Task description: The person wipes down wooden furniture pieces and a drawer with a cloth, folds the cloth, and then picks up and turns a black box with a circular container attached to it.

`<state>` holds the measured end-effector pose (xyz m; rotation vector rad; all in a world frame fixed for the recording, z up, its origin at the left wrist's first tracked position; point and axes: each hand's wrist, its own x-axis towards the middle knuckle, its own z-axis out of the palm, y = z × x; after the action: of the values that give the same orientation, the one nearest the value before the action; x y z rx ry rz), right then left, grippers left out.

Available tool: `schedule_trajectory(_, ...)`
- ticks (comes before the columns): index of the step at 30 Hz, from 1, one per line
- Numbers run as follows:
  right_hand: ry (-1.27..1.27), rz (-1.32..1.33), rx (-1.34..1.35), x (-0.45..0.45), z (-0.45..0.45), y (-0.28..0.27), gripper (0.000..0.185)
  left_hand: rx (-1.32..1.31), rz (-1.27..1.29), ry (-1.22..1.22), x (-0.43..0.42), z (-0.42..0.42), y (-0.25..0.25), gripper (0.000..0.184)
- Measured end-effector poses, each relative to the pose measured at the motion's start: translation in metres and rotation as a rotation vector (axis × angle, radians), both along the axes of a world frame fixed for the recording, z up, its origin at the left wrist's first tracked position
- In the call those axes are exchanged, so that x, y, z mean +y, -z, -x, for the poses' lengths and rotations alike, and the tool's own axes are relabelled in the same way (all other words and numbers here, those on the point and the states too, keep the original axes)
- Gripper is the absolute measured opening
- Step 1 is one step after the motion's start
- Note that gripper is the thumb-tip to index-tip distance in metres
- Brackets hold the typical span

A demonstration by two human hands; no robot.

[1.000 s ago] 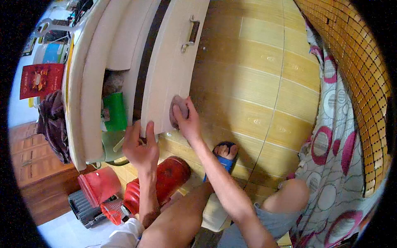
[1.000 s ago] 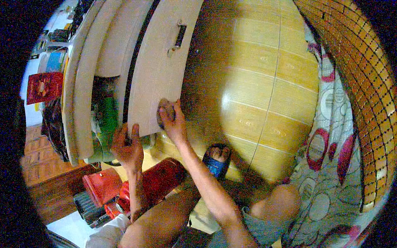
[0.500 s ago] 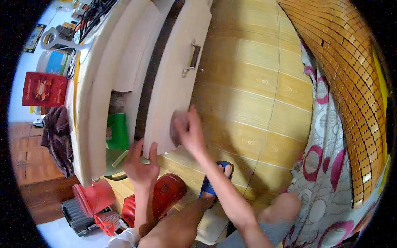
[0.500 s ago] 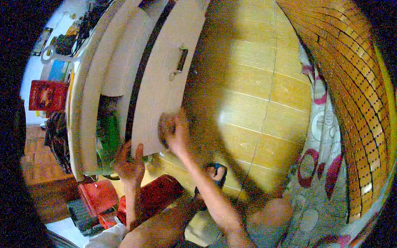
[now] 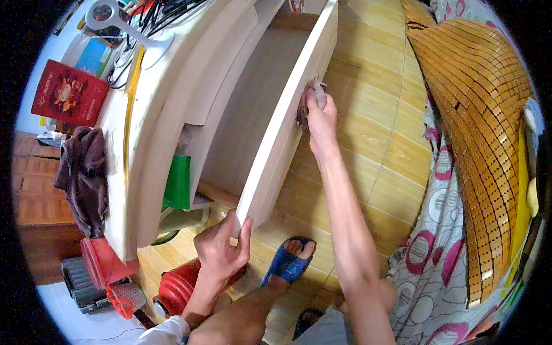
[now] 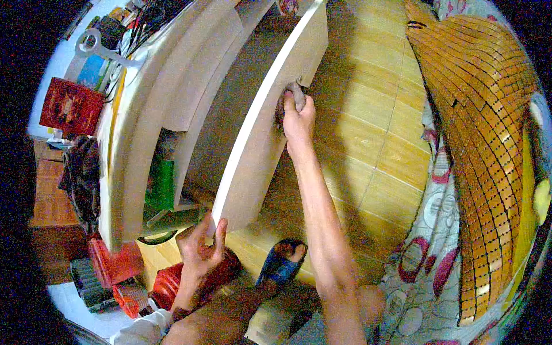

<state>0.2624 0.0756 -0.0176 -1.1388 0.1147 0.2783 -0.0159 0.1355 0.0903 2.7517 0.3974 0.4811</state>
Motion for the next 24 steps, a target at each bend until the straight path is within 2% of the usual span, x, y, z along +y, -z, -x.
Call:
schedule_trajectory(2,0.053,0.031,-0.024,0.01,-0.005,0.008,0.029,0.017,0.035,0.001,0.004,-0.003,0.001,0.022)
schedule_trajectory(5,0.011,-0.041,-0.008,0.027,-0.003,0.001,0.028,-0.082,-0.095,0.017,0.014,-0.003,0.002,0.022)
schedule_trajectory(6,-0.007,0.004,-0.029,0.031,-0.002,-0.007,0.027,-0.09,-0.189,-0.017,0.017,-0.005,0.0,0.021)
schedule_trajectory(8,0.004,0.016,-0.106,0.058,-0.014,0.026,0.029,-0.103,-0.353,-0.087,0.023,-0.003,0.001,0.022)
schedule_trajectory(9,0.003,0.074,-0.134,0.07,-0.017,0.036,0.031,-0.096,-0.354,-0.083,0.027,-0.001,0.003,0.022)
schedule_trajectory(11,0.077,0.16,-0.146,0.082,-0.012,0.038,0.034,-0.083,-0.349,-0.236,0.032,0.006,0.006,0.021)
schedule_trajectory(13,-0.006,0.106,-0.274,0.088,-0.018,0.042,0.035,-0.122,-0.327,-0.189,0.032,0.005,0.005,0.019)
schedule_trajectory(14,0.071,0.172,-0.329,0.093,-0.016,0.047,0.039,-0.19,-0.377,-0.134,0.032,0.005,0.004,0.018)
schedule_trajectory(15,0.07,0.176,-0.312,0.094,-0.019,0.051,0.039,-0.254,-0.423,-0.077,0.03,0.005,0.003,0.017)
schedule_trajectory(17,0.002,0.212,-0.272,0.094,-0.027,0.054,0.044,-0.201,-0.377,-0.124,0.026,0.002,0.003,0.018)
schedule_trajectory(18,0.015,0.349,-0.283,0.081,-0.016,0.033,0.048,-0.183,-0.321,-0.183,0.024,0.002,0.004,0.022)
schedule_trajectory(19,0.019,0.335,-0.29,0.078,-0.011,0.028,0.048,-0.176,-0.272,-0.239,0.027,-0.002,0.007,0.027)
schedule_trajectory(21,0.184,0.747,-0.505,0.074,0.005,0.027,0.041,-0.211,-0.354,-0.166,0.037,-0.001,0.012,0.024)
schedule_trajectory(22,0.18,0.74,-0.49,0.073,0.021,0.027,0.041,-0.223,-0.331,-0.182,0.036,0.001,0.012,0.022)
schedule_trajectory(24,0.146,0.415,-0.393,0.069,0.053,0.024,0.037,-0.279,-0.256,-0.196,0.031,-0.004,0.011,0.015)
